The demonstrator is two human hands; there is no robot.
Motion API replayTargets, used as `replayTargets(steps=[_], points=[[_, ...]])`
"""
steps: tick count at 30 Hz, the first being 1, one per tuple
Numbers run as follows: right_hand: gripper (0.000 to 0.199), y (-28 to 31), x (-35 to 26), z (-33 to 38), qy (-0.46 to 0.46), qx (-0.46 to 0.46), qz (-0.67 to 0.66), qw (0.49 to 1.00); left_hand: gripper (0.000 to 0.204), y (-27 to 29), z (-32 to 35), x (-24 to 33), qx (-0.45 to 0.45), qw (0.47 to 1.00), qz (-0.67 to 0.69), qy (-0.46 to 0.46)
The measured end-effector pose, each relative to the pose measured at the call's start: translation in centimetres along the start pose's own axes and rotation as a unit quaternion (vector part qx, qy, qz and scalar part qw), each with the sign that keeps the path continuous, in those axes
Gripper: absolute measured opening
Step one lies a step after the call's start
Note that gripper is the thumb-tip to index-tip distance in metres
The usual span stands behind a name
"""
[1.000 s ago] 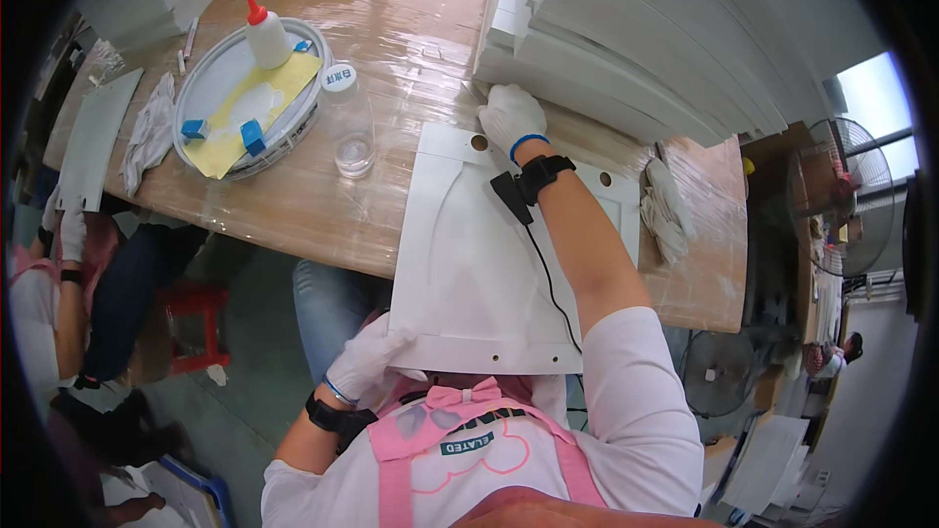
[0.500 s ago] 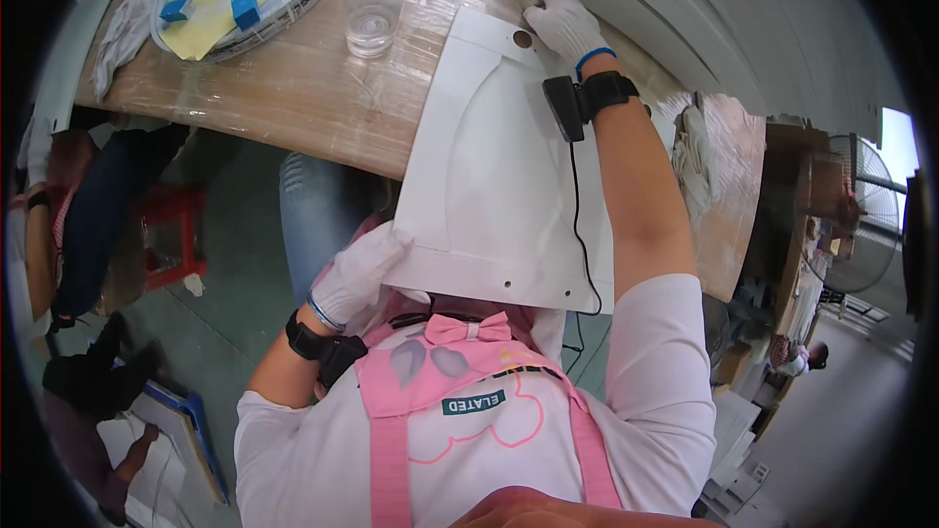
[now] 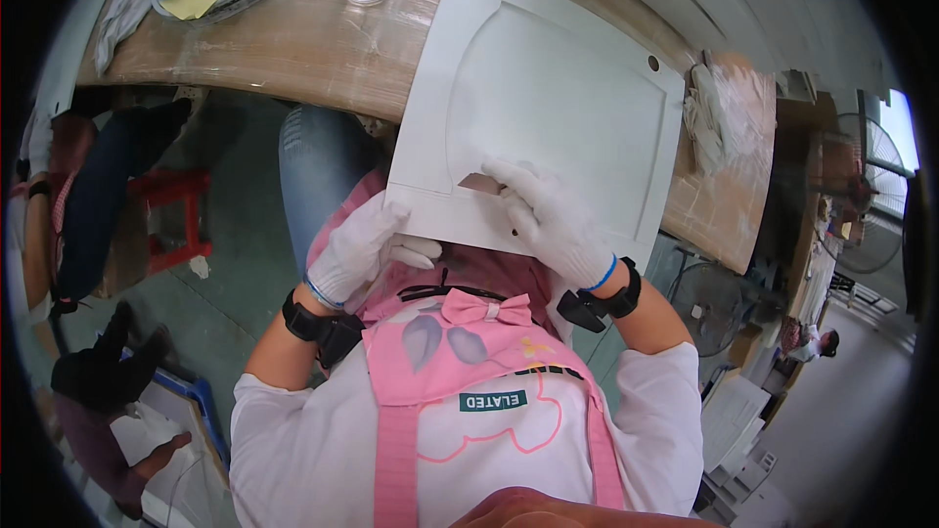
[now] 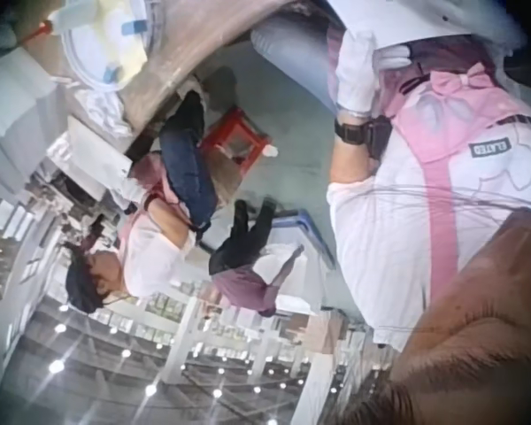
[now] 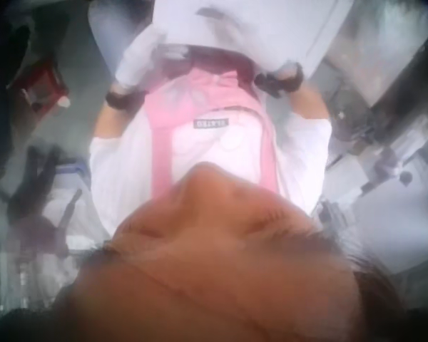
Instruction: Cleaning and scraping residue from white cabinet doors at a manufacturing workbench.
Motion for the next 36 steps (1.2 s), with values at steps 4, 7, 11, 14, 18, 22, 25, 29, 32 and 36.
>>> replayTargets(steps=[4, 7, 11, 14, 18, 22, 25, 29, 32, 36], points=[[0.036, -1.7, -0.3, -0.2, -0.008, -0.038, 0.094, 0.995, 0.061, -0.1, -0.1, -0.1, 0.004, 1.000, 0.009, 0.021], [0.035, -2.7, 0.6, -0.4, -0.002, -0.028, 0.116, 0.993, 0.058, 0.1, -0.7, -0.7, -0.038, 0.999, 0.031, 0.015], [0.042, -3.3, 1.1, 0.0, -0.005, -0.056, 0.091, 0.994, 0.050, 0.5, -0.9, -1.5, -0.042, 0.998, 0.045, 0.013], [0.048, -3.1, 0.6, -0.3, -0.018, -0.052, 0.023, 0.998, 0.047, -0.1, -0.7, -1.4, -0.004, 1.000, 0.030, 0.006], [0.050, -2.8, 0.6, -0.3, 0.032, -0.021, 0.117, 0.992, 0.044, -0.3, -1.0, -1.3, -0.063, 0.991, 0.119, 0.009], [0.050, -3.0, 0.7, -0.2, 0.031, -0.033, 0.142, 0.989, 0.041, -0.3, -1.1, -1.4, -0.084, 0.985, 0.148, 0.017], [0.049, -3.0, 0.7, -0.1, 0.025, -0.036, 0.146, 0.988, 0.041, -0.8, -0.9, -1.3, -0.059, 0.990, 0.126, -0.004], [0.043, -2.9, 0.8, -0.6, 0.022, -0.087, 0.160, 0.983, 0.043, 0.0, -1.2, -1.9, -0.047, 0.994, 0.096, -0.018], [0.037, -2.9, 0.2, -1.7, -0.278, -0.162, -0.049, 0.946, 0.044, 0.2, -1.3, -2.4, -0.012, 0.994, 0.108, -0.022], [0.036, -3.9, 2.3, 0.6, -0.059, -0.057, 0.041, 0.996, 0.043, -1.0, -0.8, -1.5, 0.053, 0.996, 0.062, -0.038]])
Point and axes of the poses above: each hand's wrist, its own z-axis away from the middle knuckle, its own y-axis out of the back of the hand, x = y × z, the point moved 1 cm from there along -z, towards the middle knuckle, and after that the axes turned 8 degrees about y, right-handed, at the moved point
